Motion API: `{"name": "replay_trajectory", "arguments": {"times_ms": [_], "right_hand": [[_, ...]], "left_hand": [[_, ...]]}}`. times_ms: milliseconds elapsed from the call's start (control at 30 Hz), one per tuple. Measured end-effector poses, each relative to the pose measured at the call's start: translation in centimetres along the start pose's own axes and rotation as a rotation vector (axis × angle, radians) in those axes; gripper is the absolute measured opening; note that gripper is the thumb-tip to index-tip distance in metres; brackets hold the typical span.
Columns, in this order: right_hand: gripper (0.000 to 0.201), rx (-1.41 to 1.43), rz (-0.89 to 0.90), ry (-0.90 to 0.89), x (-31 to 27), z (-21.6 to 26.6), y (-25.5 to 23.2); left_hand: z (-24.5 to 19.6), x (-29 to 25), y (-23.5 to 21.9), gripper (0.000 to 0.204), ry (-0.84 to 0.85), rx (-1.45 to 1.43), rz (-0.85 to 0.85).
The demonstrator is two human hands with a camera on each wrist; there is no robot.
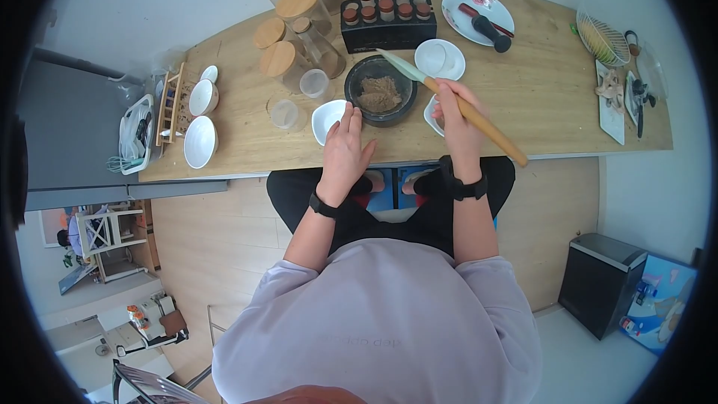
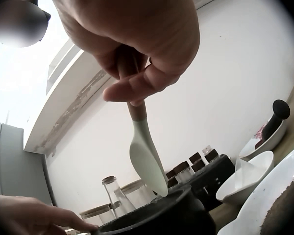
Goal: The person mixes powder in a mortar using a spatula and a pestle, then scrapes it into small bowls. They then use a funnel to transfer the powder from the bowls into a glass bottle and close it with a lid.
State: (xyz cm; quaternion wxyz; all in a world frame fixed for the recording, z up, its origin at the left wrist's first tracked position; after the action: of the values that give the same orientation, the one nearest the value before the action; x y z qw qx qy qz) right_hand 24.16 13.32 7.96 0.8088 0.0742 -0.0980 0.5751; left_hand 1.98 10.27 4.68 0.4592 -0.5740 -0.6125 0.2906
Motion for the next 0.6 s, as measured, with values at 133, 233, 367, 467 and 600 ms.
{"name": "replay_trajectory", "arguments": {"times_ms": [133, 233, 367, 467, 600], "right_hand": [[0.016, -0.036, 0.009, -0.134, -1.4, -0.3, 1.6], [0.015, -0.098, 0.135, -0.341, -2.6, 1.7, 4.3], [0.018, -0.165, 0.369, -0.528, -3.7, 3.9, 6.8], [0.019, -0.184, 0.579, -0.556, -3.7, 5.2, 6.5], [0.018, -0.163, 0.761, -0.58, -2.4, 6.8, 3.2]], "left_hand": [[0.6, 0.0, -0.2, 0.057, -0.024, -0.097, -0.006], [1.8, -0.1, 0.1, 0.052, -0.058, -0.216, 0.083], [3.1, -1.3, -1.2, 0.049, -0.077, -0.294, 0.054], [4.5, -2.1, -2.0, 0.049, -0.152, -0.33, 0.053], [5.9, -2.5, -2.8, 0.051, -0.191, -0.325, 0.046]]}}
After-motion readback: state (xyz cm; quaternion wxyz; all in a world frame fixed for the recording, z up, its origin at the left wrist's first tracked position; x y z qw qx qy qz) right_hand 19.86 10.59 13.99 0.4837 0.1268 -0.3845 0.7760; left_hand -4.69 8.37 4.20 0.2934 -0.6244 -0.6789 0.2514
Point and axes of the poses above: each hand's wrist, its own x-axis towards the middle knuckle, its own y-axis out of the palm, z = x × y, the point moved 10 cm from there along x, towards the middle knuckle, and after that the axes turned 8 degrees about -y, right-handed, at the moved point
